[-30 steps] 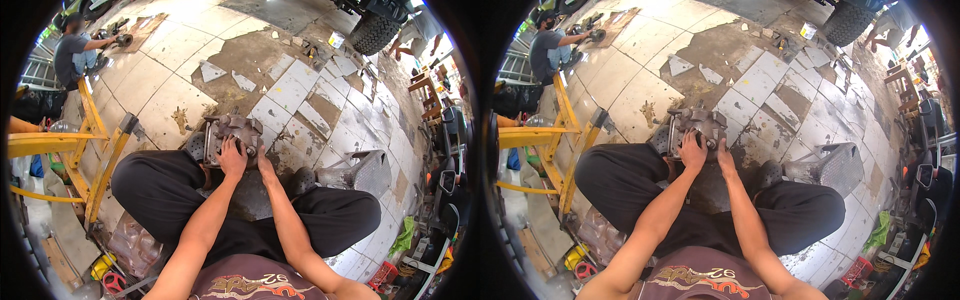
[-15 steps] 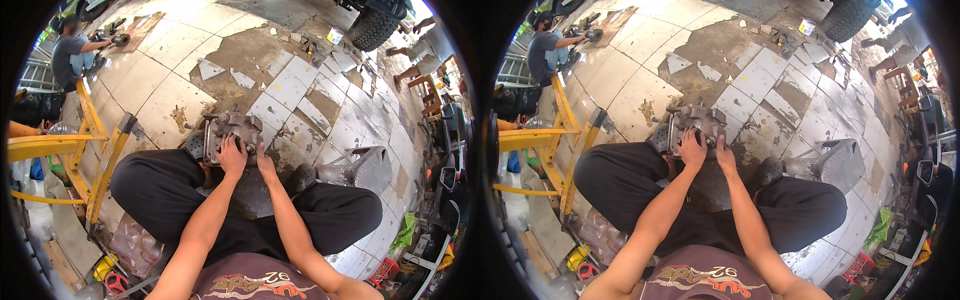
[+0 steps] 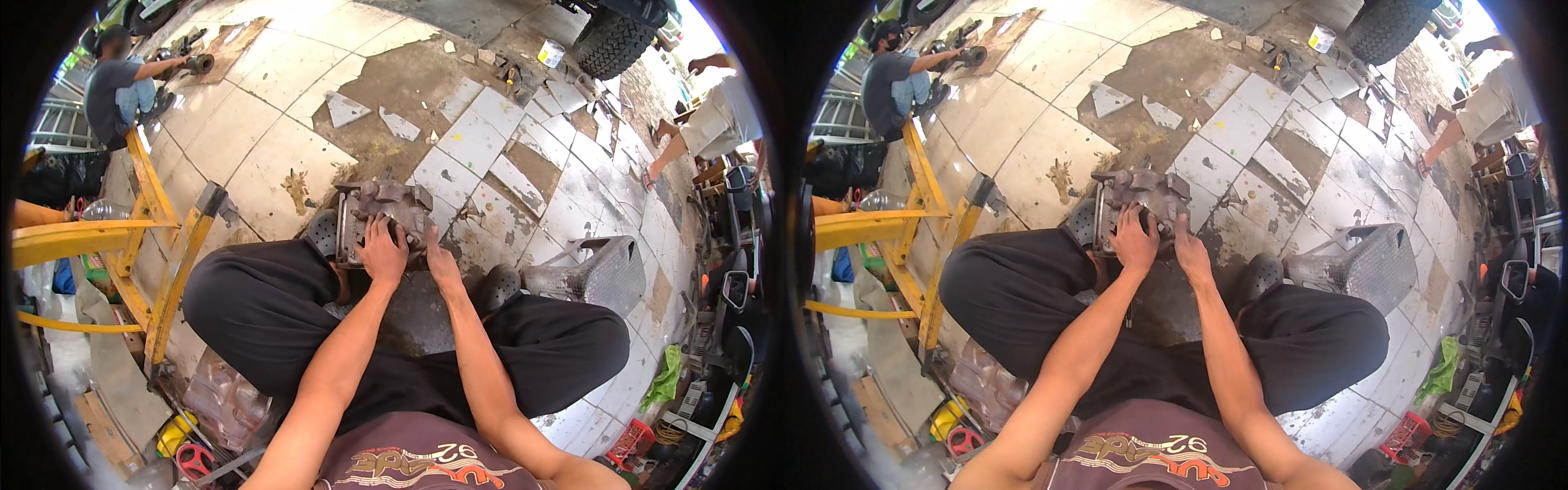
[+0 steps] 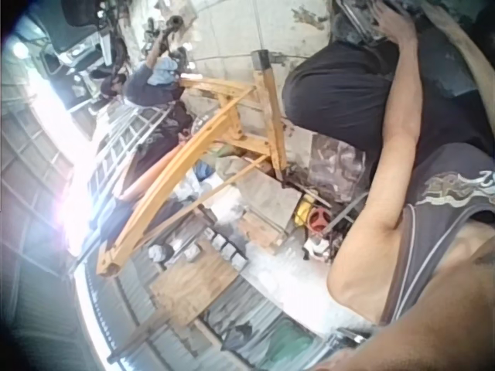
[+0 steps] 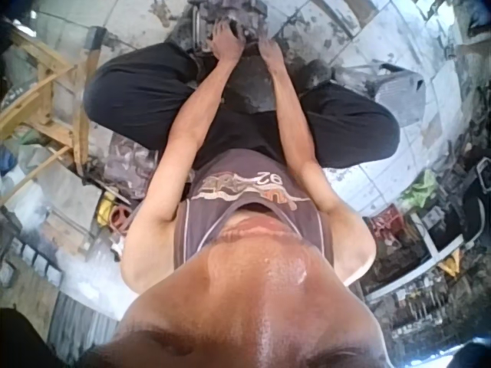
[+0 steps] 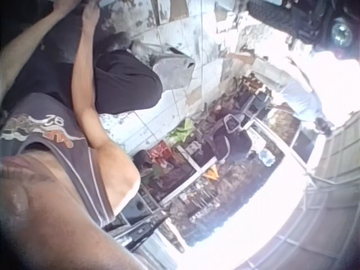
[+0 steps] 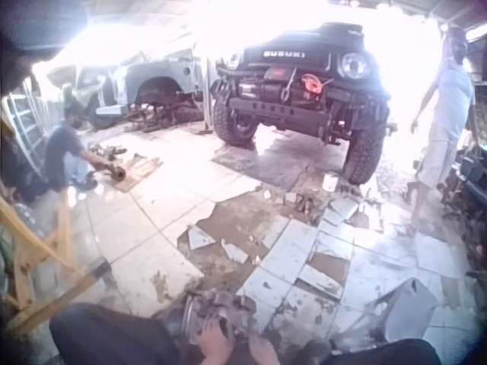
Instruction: The person sits cross-legged on the floor and uses a small metal tool to scrape and clean a dark, greasy metal part resting on their lap. They repeatedly rub the tool against the surface of the part, focusing on specific areas to remove grime.
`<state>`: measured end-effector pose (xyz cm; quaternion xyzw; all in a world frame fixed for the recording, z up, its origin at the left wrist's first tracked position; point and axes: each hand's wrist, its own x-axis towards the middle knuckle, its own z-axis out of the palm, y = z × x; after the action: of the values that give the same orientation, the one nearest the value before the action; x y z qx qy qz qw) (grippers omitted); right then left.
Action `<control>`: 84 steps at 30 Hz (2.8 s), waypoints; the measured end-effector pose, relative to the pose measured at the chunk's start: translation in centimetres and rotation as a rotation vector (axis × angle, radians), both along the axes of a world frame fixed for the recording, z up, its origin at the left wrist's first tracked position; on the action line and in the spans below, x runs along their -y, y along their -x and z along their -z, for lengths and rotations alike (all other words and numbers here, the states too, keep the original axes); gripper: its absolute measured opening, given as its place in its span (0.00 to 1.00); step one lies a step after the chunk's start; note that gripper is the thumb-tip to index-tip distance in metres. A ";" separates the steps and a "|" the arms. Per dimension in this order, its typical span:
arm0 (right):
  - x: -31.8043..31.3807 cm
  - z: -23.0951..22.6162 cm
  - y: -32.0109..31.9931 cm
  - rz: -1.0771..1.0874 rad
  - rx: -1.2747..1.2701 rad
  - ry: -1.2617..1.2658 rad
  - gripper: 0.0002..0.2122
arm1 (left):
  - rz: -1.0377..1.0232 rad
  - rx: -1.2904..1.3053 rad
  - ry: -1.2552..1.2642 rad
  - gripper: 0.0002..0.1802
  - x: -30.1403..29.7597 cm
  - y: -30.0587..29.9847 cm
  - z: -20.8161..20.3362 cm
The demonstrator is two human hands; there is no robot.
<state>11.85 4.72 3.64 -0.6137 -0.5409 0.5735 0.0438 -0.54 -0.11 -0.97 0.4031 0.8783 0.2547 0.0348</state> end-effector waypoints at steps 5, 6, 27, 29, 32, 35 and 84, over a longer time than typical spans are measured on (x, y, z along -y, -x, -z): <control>-0.9 3.6 -0.5 0.027 0.070 -0.002 0.56 | 0.005 0.005 0.002 0.20 -0.3 -0.4 -0.4; -0.9 2.7 -0.3 -0.010 0.058 -0.004 0.57 | -0.002 -0.013 0.005 0.19 -0.2 -0.1 -0.3; -0.6 3.4 -0.1 0.011 0.080 0.009 0.57 | -0.009 0.025 0.052 0.21 -0.5 -0.2 -0.8; -1.0 5.6 -0.5 0.035 0.077 0.014 0.57 | 0.003 0.037 0.046 0.21 -0.9 -0.6 -1.0; -0.1 6.2 0.0 0.054 0.073 -0.009 0.54 | 0.002 0.046 0.050 0.21 -0.4 -0.2 -0.6; 0.8 2.6 0.2 -0.003 0.113 -0.076 0.50 | -0.004 0.031 0.077 0.21 -0.3 -0.1 -0.6; -6.3 -8.6 -10.7 0.177 -0.009 -0.440 0.16 | 1.291 -0.121 1.426 0.30 -1.2 -10.2 -1.9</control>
<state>22.52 11.03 12.21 -0.6318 -0.5966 0.4386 0.2290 9.63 1.09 0.95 0.7050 0.4360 -0.4283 0.3597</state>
